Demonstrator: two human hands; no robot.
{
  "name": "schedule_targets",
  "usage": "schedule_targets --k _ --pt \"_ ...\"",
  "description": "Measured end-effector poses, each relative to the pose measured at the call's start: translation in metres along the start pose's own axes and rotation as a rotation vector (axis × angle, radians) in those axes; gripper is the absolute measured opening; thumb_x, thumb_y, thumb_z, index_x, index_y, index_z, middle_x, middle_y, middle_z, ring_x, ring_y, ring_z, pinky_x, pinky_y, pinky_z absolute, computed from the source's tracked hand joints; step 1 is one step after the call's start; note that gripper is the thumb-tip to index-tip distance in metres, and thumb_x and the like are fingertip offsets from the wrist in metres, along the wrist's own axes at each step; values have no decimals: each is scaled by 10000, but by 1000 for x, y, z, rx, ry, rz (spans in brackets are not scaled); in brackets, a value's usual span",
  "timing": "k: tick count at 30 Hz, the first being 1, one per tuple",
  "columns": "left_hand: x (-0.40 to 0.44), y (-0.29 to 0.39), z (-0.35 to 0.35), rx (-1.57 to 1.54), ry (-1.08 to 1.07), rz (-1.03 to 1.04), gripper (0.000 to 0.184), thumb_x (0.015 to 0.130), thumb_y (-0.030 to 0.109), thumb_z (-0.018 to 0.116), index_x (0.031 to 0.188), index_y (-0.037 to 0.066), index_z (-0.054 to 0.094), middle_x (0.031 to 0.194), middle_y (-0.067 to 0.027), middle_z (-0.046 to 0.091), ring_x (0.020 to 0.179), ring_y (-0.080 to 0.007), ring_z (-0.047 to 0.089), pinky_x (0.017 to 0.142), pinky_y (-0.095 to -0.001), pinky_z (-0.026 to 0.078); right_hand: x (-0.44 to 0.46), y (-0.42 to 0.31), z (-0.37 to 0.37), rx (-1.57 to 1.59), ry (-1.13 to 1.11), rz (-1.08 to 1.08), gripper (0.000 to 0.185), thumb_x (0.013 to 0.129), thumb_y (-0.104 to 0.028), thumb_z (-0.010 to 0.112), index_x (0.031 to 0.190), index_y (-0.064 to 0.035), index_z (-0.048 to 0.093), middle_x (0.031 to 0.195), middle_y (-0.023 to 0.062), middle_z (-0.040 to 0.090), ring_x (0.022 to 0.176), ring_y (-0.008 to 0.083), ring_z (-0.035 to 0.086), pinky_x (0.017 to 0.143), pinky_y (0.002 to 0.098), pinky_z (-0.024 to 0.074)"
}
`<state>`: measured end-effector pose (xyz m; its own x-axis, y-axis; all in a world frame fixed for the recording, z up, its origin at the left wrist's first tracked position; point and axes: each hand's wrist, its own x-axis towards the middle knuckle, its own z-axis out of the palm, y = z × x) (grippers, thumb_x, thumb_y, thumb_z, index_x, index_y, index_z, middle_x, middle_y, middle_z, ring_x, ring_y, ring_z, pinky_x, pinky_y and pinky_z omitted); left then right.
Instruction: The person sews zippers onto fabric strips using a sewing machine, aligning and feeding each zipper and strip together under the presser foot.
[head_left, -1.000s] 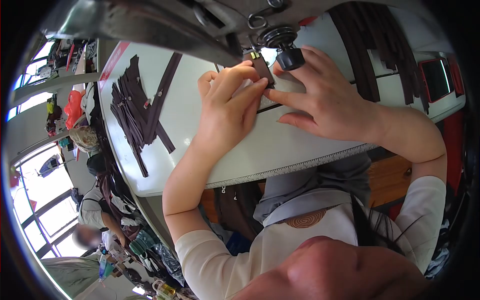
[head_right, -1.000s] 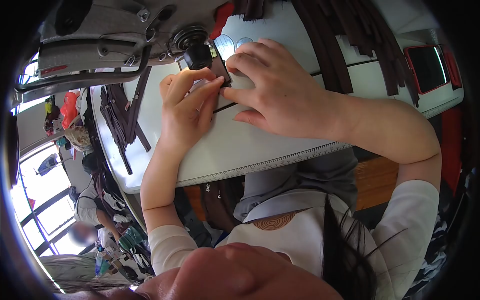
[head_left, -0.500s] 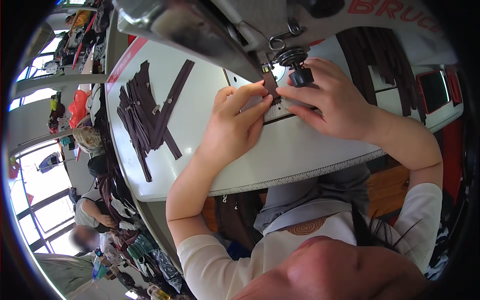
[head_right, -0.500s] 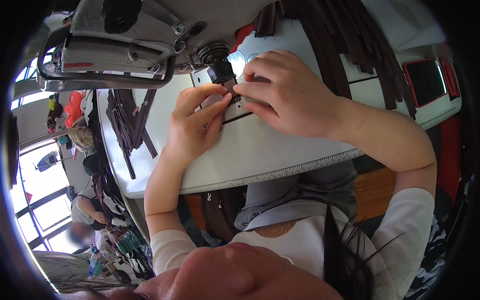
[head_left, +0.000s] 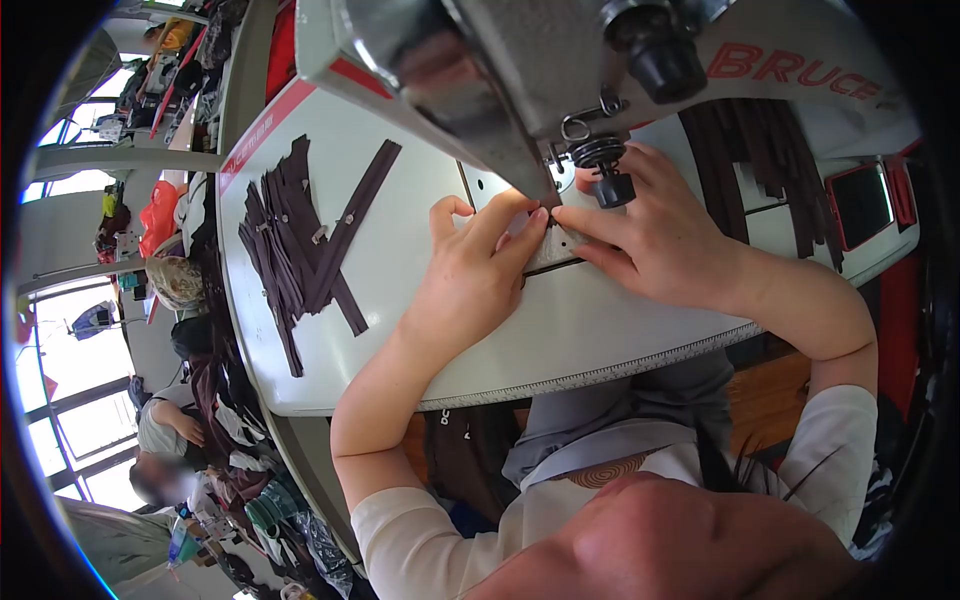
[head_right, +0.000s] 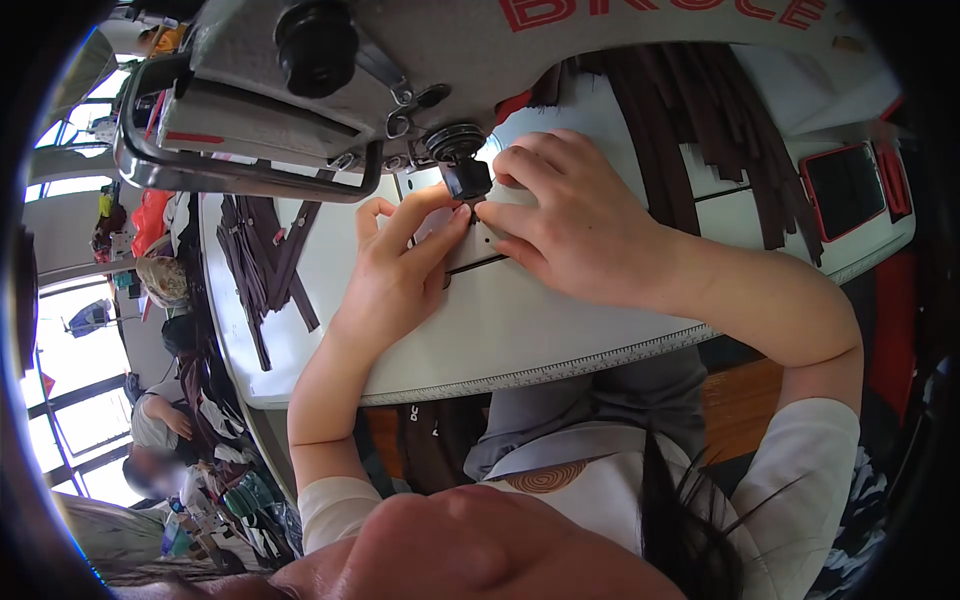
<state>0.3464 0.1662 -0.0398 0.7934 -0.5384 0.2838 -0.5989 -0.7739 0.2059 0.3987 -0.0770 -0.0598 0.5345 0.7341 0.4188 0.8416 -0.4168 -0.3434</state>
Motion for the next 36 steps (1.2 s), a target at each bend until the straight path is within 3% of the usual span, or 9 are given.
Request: schedule_targets --k 3,6,13,20,25,27,29,31,36 --pt "2 -4 -1 -24 -2 -13 411 803 -57 693 1197 53 729 1176 -28 595 745 -146 617 971 -445 380 5 -1 3 -70 114 -37 251 814 -234 802 1015 -94 749 1148 89 542 1210 301 504 1058 498 397" --pt "1 -11 4 6 5 -34 512 740 -108 673 1207 93 735 1339 -78 631 1124 -232 642 975 -438 395 6 2 5 -49 88 -19 256 826 -267 793 1006 -91 745 1158 97 539 1217 311 498 1064 502 395" --pt "6 -26 11 -13 51 -29 510 759 -144 634 1203 90 727 1232 -157 643 1027 -361 654 885 -465 512 10 5 10 -116 112 -10 322 858 -328 781 1022 -54 740 1210 138 535 1261 345 484 1094 517 382" --pt "10 -36 13 19 -30 -117 535 768 -150 618 1240 86 707 1046 -185 650 898 -383 669 778 -437 546 9 4 12 -151 132 -9 377 859 -340 783 1080 -40 724 1235 153 526 1259 357 488 1105 529 382" --pt "13 -34 16 -61 -16 -156 449 828 -93 628 1240 80 674 1136 -124 643 1009 -234 663 1157 -594 252 8 6 10 -115 99 5 424 860 -324 786 1172 -47 706 1245 172 528 1231 371 501 1093 528 395" --pt "14 -29 12 6 -42 -180 500 827 -75 636 1300 87 659 1285 -151 595 1035 -234 675 1160 -604 235 6 5 7 -128 71 13 446 859 -314 788 1212 -57 697 1259 181 534 1208 377 511 1082 529 405" --pt "10 -33 21 -39 32 -139 491 842 -82 596 1312 52 643 1428 -133 518 1286 -228 592 1153 -627 217 2 3 4 -188 17 30 472 869 -300 783 1271 -74 686 1281 200 548 1191 394 527 1066 523 417" --pt "9 -33 30 7 127 -148 471 896 -52 599 1338 98 654 1291 -136 589 1266 -268 587 1152 -625 233 1 2 -1 -170 -42 59 481 879 -294 776 1301 -85 681 1288 207 556 1202 406 527 1061 522 418" --pt "9 -36 39 44 196 -144 472 873 -64 569 1325 62 628 1362 -79 561 1442 -260 446 1128 -671 224 7 -3 -24 -502 -86 15 417 926 -212 715 1318 -77 666 1387 212 564 1260 442 513 1076 535 399"
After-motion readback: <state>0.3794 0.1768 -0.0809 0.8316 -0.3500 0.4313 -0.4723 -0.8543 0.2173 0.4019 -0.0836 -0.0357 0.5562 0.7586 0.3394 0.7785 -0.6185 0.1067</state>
